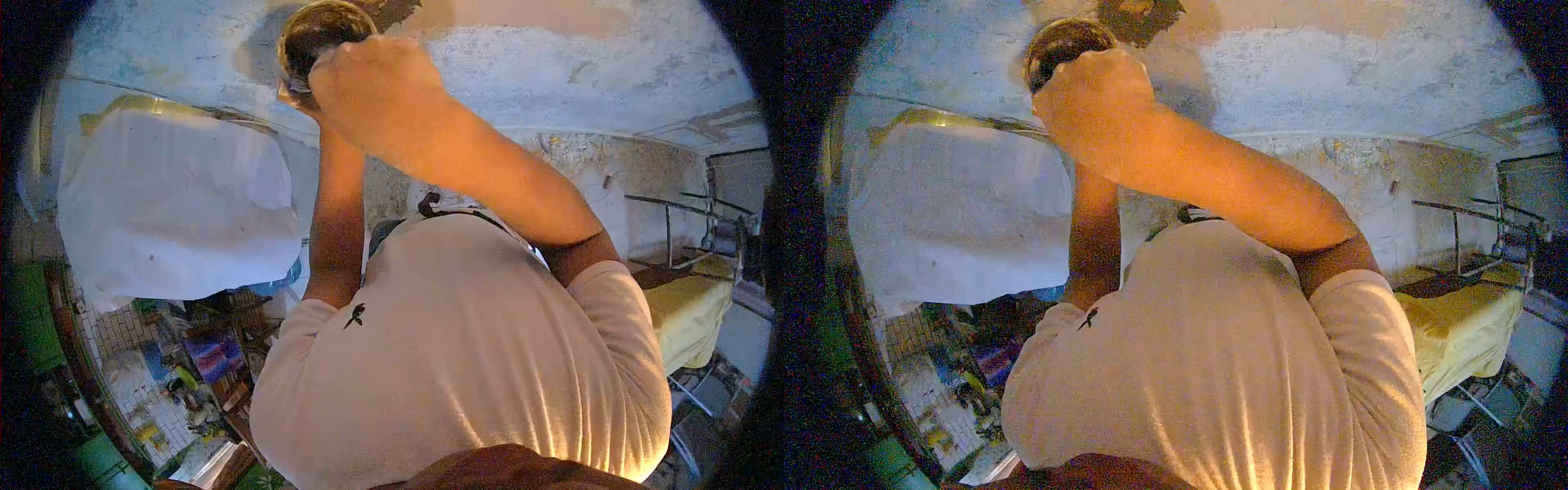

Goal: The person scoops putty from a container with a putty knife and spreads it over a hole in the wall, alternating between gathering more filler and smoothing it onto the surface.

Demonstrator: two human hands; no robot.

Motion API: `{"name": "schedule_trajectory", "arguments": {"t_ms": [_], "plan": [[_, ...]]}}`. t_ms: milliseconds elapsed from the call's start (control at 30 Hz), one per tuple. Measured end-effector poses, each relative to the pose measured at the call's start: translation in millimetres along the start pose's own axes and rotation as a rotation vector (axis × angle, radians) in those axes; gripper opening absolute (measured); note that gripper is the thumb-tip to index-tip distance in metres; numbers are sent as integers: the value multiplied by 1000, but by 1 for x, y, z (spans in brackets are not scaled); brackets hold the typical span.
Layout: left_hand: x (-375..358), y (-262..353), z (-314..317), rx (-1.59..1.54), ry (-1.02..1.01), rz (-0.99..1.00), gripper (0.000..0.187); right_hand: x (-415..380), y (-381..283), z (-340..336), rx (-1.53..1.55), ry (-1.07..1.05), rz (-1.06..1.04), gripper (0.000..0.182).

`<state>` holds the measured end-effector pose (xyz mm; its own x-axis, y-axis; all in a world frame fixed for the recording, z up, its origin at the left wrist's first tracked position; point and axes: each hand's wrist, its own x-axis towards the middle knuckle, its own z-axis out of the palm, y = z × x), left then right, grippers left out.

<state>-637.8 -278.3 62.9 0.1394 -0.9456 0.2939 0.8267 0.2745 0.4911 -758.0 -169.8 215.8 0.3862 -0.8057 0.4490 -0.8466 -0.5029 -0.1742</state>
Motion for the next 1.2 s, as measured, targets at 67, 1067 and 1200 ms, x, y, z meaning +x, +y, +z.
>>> {"name": "schedule_trajectory", "arguments": {"t_ms": [67,1067,1200], "plan": [[-2,3,1,-26,-12,-18,68,-5,-3,-2,-39,-9,-50,15],[13,39,27,-339,-125,-304,80,-29,31,-30,-211,22,-61,34],[22,41,29,-723,-481,-448,86,-22,39,-42,-185,87,-64,32]]}}
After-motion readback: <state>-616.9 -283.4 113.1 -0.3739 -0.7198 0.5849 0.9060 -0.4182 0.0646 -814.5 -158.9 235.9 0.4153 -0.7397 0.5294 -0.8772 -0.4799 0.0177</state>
